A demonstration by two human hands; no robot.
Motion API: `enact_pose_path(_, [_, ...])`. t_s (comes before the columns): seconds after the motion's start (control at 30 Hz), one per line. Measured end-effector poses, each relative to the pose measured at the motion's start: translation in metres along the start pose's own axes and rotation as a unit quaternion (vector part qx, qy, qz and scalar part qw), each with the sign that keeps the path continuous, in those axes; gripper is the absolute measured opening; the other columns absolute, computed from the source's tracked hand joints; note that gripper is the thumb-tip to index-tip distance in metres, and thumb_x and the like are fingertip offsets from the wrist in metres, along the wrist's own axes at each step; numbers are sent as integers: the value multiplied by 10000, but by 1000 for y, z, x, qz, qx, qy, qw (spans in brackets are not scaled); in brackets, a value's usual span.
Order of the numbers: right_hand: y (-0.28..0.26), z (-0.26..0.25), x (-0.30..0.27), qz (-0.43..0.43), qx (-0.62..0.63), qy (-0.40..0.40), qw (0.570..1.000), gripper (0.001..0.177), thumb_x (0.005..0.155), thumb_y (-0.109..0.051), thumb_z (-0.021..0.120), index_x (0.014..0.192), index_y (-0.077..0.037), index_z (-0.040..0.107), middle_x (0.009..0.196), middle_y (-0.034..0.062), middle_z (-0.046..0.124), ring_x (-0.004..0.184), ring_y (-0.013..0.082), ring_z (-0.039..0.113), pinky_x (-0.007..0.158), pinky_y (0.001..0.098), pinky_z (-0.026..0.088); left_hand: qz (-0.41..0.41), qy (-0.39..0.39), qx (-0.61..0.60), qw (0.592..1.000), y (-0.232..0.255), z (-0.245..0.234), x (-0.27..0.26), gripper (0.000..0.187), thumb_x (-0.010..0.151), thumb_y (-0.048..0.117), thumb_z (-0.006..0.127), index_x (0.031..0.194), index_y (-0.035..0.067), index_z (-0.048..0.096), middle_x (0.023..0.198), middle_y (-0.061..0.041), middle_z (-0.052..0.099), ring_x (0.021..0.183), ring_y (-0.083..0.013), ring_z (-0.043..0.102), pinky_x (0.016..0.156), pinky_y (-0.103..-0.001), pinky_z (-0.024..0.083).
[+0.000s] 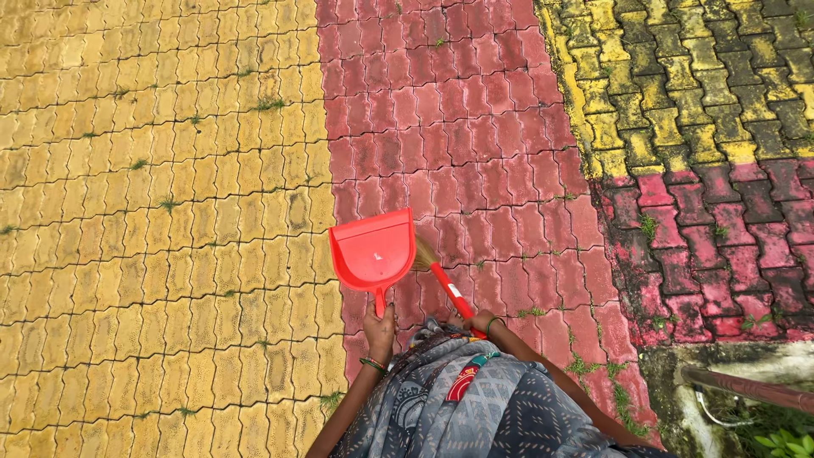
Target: The person sweeps an outdoor interlocking-brick pavement using a broom and a red dustpan.
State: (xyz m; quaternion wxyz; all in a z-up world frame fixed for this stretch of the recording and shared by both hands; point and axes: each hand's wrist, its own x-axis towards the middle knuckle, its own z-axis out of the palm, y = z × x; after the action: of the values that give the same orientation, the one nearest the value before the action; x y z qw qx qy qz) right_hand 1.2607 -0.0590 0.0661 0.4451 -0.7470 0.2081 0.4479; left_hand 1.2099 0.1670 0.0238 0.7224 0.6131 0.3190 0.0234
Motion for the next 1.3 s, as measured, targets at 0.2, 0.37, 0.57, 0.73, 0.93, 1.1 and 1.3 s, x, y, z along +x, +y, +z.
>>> enact_pose_path(0.2, [-17,-62,-7,61,202,54,976,178,748,-80,754,851,40,673,667,124,658,533,236,619,492,388,497,60,15,74,995,-6,33,35,189,905,144,684,1017,20,596,618,-30,592,429,-111,538,389,-287,438])
enact_pose_path(0.37, [-34,-92,14,21,390,61,918,128,830,-101,682,850,8,619,623,102,610,509,228,583,479,379,481,21,11,68,997,5,60,64,218,896,151,672,1065,35,598,611,-36,596,407,-113,529,368,-287,429])
enact_pose_path(0.57, [-58,-109,63,-42,549,-86,830,111,877,-84,690,895,-55,585,662,27,584,551,142,555,506,329,481,17,-9,57,998,31,98,119,208,918,143,696,976,-5,562,627,-42,593,414,-120,527,368,-288,426])
enact_pose_path(0.73, [-106,-128,98,-93,342,-104,929,209,836,-145,714,994,-12,679,685,58,621,568,151,582,536,321,487,37,-43,67,996,58,134,188,184,917,148,690,996,26,577,620,-19,596,427,-107,535,387,-276,424])
enact_pose_path(0.93, [-217,-144,127,-71,-96,-40,992,369,817,-364,735,1024,-59,739,882,81,719,735,178,641,659,332,488,40,-48,44,997,97,160,281,189,908,129,687,1026,27,580,591,-23,586,420,-114,529,387,-284,418])
enact_pose_path(1.1, [-299,-154,141,-6,-211,-26,977,457,814,-441,743,1087,-75,754,1010,91,755,859,193,688,774,348,506,24,-8,-15,1000,117,162,339,226,906,134,682,1082,31,583,579,-17,555,407,-105,487,377,-283,404])
enact_pose_path(1.3, [-335,-185,155,53,61,40,996,308,795,-243,787,1003,-16,775,854,96,725,693,193,652,625,342,499,27,0,7,1000,128,164,379,237,911,129,690,1091,14,588,589,-29,564,410,-108,507,381,-283,413])
